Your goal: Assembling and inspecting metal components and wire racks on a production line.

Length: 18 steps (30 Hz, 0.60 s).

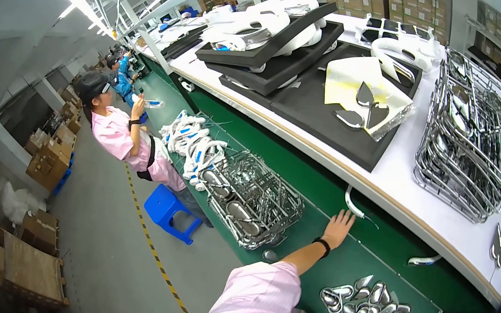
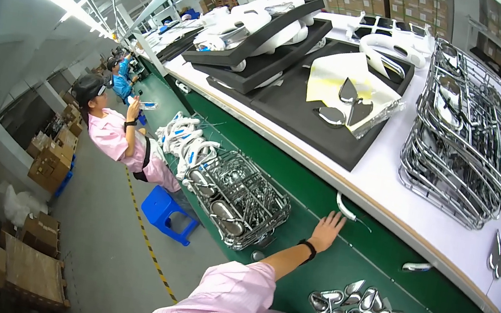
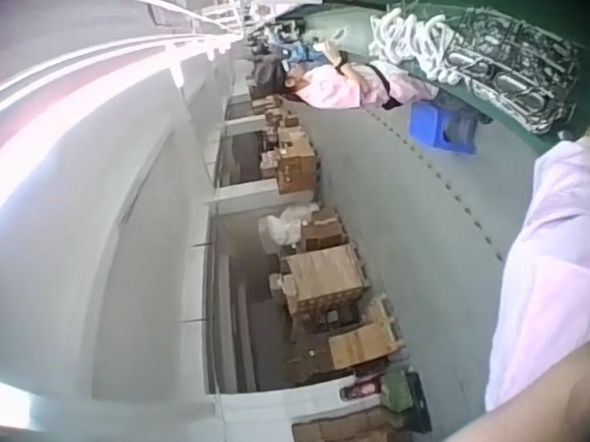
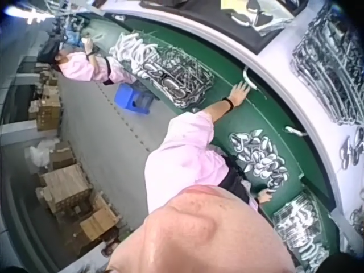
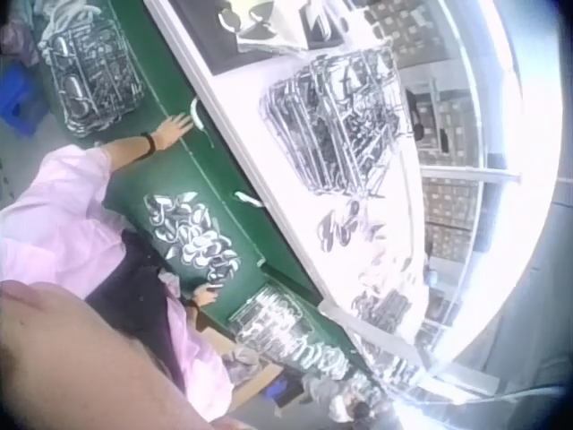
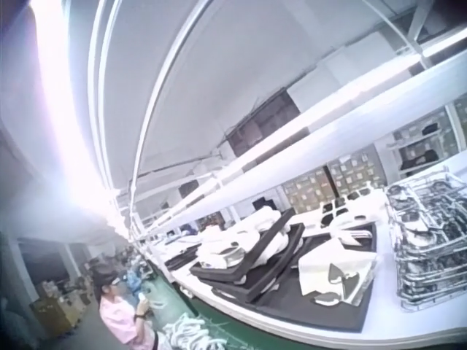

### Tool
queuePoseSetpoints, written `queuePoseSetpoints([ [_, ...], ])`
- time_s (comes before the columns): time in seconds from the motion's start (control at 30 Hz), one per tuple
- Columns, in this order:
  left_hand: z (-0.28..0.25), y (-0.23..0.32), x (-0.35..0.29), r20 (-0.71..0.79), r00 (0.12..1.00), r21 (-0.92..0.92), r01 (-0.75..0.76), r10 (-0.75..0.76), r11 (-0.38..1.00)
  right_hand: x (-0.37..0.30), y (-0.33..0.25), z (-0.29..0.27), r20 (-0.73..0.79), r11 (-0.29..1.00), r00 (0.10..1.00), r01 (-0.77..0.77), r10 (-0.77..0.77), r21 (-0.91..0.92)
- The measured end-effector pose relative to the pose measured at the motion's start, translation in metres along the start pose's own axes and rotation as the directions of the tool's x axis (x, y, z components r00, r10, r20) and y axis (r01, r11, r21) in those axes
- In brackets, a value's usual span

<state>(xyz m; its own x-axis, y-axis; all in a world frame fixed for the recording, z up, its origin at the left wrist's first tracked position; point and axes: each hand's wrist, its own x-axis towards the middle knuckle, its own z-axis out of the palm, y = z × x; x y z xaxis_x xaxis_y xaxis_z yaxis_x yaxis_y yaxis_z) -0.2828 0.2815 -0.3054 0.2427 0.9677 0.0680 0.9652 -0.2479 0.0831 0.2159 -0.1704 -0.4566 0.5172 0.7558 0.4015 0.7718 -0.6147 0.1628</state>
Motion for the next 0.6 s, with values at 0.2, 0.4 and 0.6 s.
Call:
queuePoseSetpoints([
  [0.2,0.040,-0.017,0.075,0.221,0.972,0.295,-0.148,0.083,0.944,0.026,-0.025,0.006,0.058,0.998,0.997,-0.052,0.050,0.033],
  [0.4,0.076,-0.009,0.099,0.036,0.975,0.262,-0.219,0.218,0.940,0.025,-0.035,-0.023,0.140,0.988,0.980,-0.150,0.143,0.037],
  [0.6,0.058,0.057,0.091,-0.053,0.987,-0.088,-0.155,0.151,0.984,0.012,-0.025,-0.015,0.300,0.971,0.927,-0.239,0.226,0.006],
])
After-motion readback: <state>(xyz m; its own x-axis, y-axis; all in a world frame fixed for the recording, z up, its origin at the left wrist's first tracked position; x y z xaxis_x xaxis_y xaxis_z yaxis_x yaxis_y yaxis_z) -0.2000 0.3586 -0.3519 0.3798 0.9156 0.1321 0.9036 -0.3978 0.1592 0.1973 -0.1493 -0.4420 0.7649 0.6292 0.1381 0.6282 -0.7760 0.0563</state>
